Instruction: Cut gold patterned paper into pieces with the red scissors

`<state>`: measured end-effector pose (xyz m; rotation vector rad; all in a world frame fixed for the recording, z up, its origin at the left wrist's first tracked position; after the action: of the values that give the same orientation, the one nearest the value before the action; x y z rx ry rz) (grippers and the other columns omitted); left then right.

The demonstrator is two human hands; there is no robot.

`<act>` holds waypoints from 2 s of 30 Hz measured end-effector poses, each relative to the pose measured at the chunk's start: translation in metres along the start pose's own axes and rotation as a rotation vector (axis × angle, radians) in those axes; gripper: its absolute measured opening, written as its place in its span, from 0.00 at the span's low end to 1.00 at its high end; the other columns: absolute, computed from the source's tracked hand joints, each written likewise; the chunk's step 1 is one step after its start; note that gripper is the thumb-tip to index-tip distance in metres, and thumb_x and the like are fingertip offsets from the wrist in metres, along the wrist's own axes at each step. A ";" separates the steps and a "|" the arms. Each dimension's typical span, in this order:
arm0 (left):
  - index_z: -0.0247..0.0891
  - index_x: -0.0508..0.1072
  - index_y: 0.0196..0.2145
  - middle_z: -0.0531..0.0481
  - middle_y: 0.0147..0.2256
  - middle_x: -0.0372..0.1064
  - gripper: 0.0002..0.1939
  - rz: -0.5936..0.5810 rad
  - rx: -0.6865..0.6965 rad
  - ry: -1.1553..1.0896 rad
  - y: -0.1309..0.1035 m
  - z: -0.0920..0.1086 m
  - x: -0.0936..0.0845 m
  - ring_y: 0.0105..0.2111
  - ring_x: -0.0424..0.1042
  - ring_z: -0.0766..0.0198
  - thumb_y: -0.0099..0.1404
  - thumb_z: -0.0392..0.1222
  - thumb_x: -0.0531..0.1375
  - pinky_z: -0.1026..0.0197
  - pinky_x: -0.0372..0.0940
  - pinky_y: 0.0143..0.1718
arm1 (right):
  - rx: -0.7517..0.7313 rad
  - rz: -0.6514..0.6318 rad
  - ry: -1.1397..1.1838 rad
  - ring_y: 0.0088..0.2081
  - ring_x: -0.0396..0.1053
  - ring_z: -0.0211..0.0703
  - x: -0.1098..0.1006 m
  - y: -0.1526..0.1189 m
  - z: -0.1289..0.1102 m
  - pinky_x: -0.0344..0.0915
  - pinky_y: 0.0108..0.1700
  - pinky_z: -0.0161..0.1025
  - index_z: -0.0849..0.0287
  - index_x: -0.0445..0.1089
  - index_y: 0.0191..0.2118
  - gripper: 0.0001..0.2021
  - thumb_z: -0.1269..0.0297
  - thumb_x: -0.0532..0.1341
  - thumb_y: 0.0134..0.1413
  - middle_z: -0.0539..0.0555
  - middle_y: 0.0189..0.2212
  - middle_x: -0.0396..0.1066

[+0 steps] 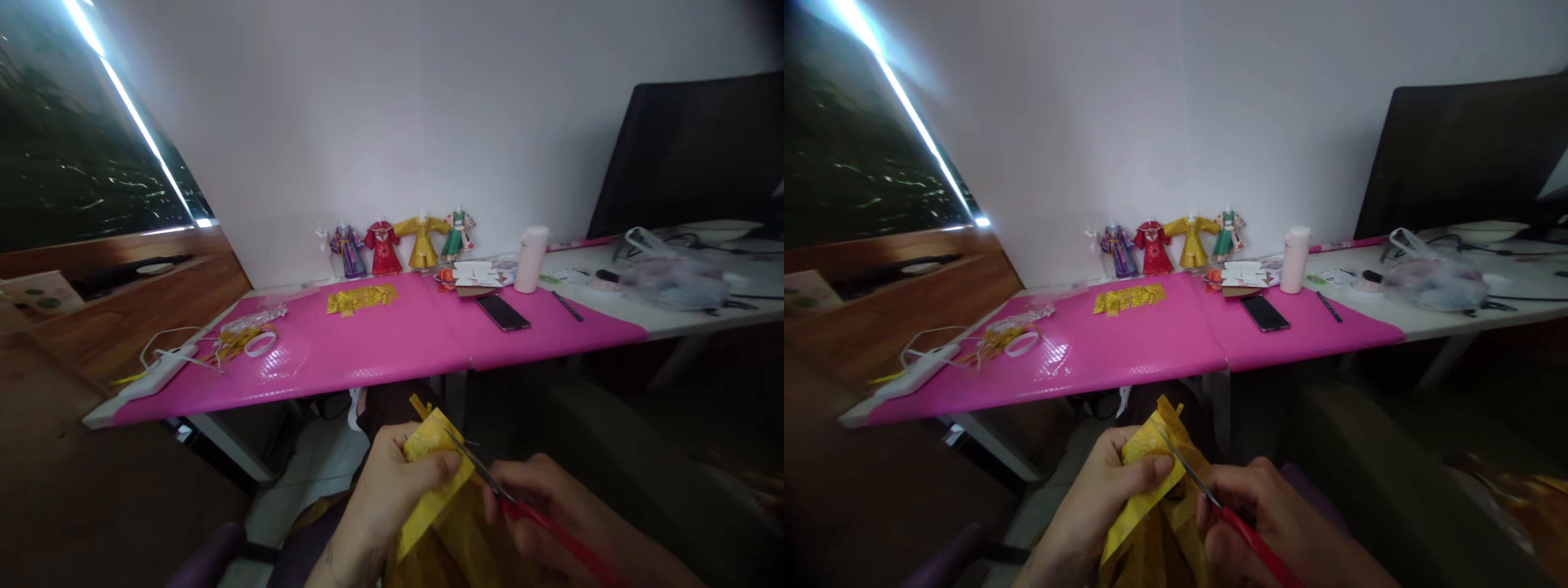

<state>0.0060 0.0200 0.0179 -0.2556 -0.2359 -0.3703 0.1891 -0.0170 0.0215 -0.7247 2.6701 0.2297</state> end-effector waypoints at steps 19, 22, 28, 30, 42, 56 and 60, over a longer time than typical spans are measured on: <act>0.30 0.75 0.25 0.54 0.19 0.65 0.12 0.024 0.026 0.021 0.001 -0.001 -0.001 0.18 0.58 0.72 0.48 0.43 0.69 0.67 0.52 0.21 | 0.189 -0.073 0.076 0.21 0.59 0.31 0.002 -0.003 0.015 0.55 0.20 0.26 0.58 0.68 0.34 0.31 0.30 0.57 0.47 0.45 0.25 0.59; 0.30 0.76 0.25 0.52 0.21 0.67 0.12 0.013 0.009 0.013 0.000 0.000 0.000 0.19 0.59 0.71 0.48 0.43 0.68 0.67 0.54 0.22 | 0.188 -0.061 0.058 0.21 0.59 0.31 0.001 -0.003 0.014 0.55 0.20 0.27 0.58 0.69 0.34 0.30 0.31 0.56 0.48 0.46 0.27 0.59; 0.29 0.75 0.25 0.53 0.19 0.65 0.12 0.035 0.017 0.005 0.000 -0.002 0.000 0.18 0.58 0.72 0.48 0.43 0.68 0.67 0.53 0.21 | 0.144 -0.069 0.042 0.23 0.60 0.33 0.002 -0.005 0.012 0.56 0.23 0.28 0.58 0.68 0.33 0.29 0.33 0.54 0.52 0.46 0.25 0.59; 0.30 0.75 0.25 0.52 0.20 0.66 0.12 0.013 0.023 -0.007 0.000 -0.003 -0.001 0.19 0.60 0.71 0.49 0.43 0.68 0.67 0.54 0.22 | 0.169 -0.067 0.033 0.24 0.60 0.34 0.002 -0.006 0.014 0.57 0.23 0.28 0.59 0.68 0.34 0.29 0.33 0.55 0.51 0.47 0.27 0.59; 0.34 0.73 0.32 0.53 0.26 0.68 0.17 -0.032 0.077 0.079 -0.005 0.003 -0.013 0.24 0.63 0.68 0.50 0.48 0.70 0.65 0.58 0.27 | 0.130 -0.011 -0.065 0.31 0.63 0.43 0.000 -0.004 0.014 0.59 0.33 0.36 0.57 0.71 0.35 0.27 0.35 0.55 0.53 0.49 0.26 0.64; 0.36 0.67 0.19 0.57 0.16 0.61 0.17 0.120 0.091 0.140 -0.001 0.009 -0.008 0.17 0.54 0.73 0.47 0.49 0.68 0.67 0.48 0.19 | 0.140 -0.027 -0.095 0.39 0.68 0.52 0.000 -0.005 0.017 0.62 0.38 0.42 0.55 0.75 0.35 0.24 0.37 0.58 0.53 0.53 0.30 0.71; 0.37 0.66 0.18 0.58 0.15 0.58 0.14 0.133 0.079 0.170 -0.001 0.009 -0.007 0.16 0.51 0.73 0.47 0.47 0.66 0.67 0.45 0.19 | 0.175 -0.027 -0.119 0.39 0.69 0.51 0.000 -0.005 0.018 0.62 0.39 0.42 0.54 0.75 0.36 0.12 0.52 0.64 0.53 0.51 0.30 0.71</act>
<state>-0.0024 0.0241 0.0242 -0.1596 -0.0655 -0.2485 0.1968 -0.0171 0.0044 -0.6702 2.5269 0.0302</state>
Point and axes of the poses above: each hand's wrist, its own y-axis towards the middle knuckle, its own x-axis out of the palm, z = x × y, the point moved 2 cm from there along y, towards the middle knuckle
